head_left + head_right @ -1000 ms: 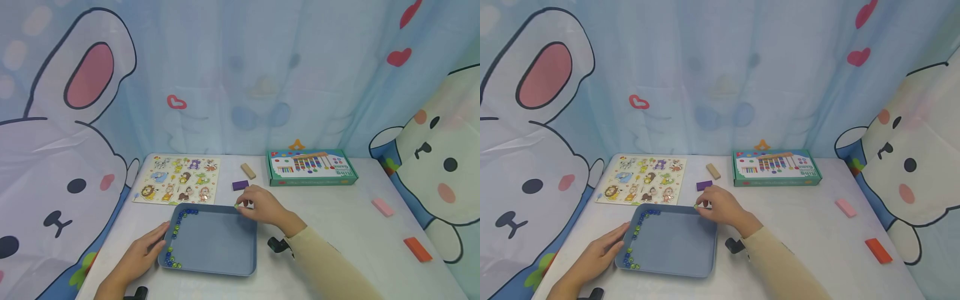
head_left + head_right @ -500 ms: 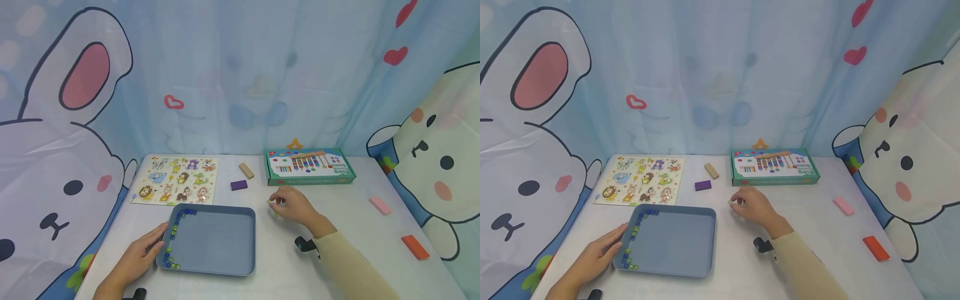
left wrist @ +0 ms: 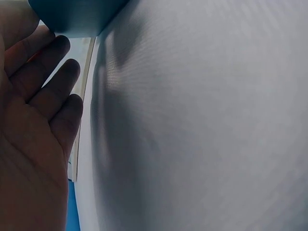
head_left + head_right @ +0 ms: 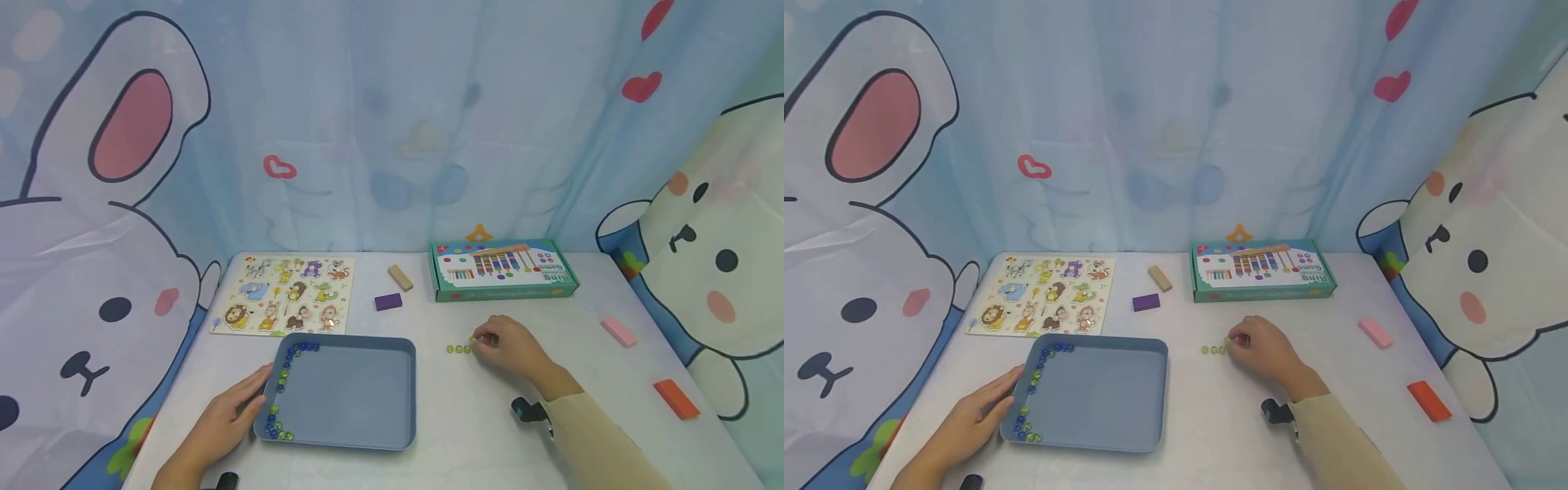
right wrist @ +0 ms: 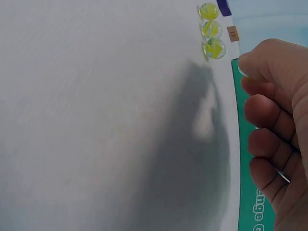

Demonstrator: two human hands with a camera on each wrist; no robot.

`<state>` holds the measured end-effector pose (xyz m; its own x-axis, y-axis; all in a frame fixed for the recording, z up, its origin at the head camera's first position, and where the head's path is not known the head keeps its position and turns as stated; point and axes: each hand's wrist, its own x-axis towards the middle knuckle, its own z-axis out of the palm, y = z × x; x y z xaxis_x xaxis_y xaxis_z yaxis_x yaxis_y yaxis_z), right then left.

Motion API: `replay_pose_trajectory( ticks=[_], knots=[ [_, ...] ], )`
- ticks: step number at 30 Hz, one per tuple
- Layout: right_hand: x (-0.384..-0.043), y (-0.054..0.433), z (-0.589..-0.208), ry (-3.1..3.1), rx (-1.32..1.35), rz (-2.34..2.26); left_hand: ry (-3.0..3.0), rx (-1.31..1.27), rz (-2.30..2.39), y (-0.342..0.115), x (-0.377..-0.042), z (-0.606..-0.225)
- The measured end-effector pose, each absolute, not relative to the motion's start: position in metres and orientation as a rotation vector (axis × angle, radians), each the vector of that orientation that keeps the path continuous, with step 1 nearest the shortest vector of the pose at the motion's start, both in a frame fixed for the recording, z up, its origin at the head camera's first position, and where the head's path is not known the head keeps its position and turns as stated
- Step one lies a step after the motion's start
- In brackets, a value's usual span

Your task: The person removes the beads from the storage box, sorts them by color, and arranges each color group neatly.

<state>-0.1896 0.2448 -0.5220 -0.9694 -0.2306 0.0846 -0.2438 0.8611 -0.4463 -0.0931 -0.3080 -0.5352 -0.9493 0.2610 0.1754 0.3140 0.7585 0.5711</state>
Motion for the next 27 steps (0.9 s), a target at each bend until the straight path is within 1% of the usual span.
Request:
replay_pose_trajectory(
  ticks=[21,27],
  knots=[
    [-0.185,0.252,-0.535,-3.066,0.396,0.666,-2.86,-0.461,-0.984,-0.307,-0.091,-0.536],
    [-0.182,0.258,-0.532,-3.039,0.38,0.677,-2.858,-0.469,-0.98,-0.308,-0.093,-0.536]
  ],
)
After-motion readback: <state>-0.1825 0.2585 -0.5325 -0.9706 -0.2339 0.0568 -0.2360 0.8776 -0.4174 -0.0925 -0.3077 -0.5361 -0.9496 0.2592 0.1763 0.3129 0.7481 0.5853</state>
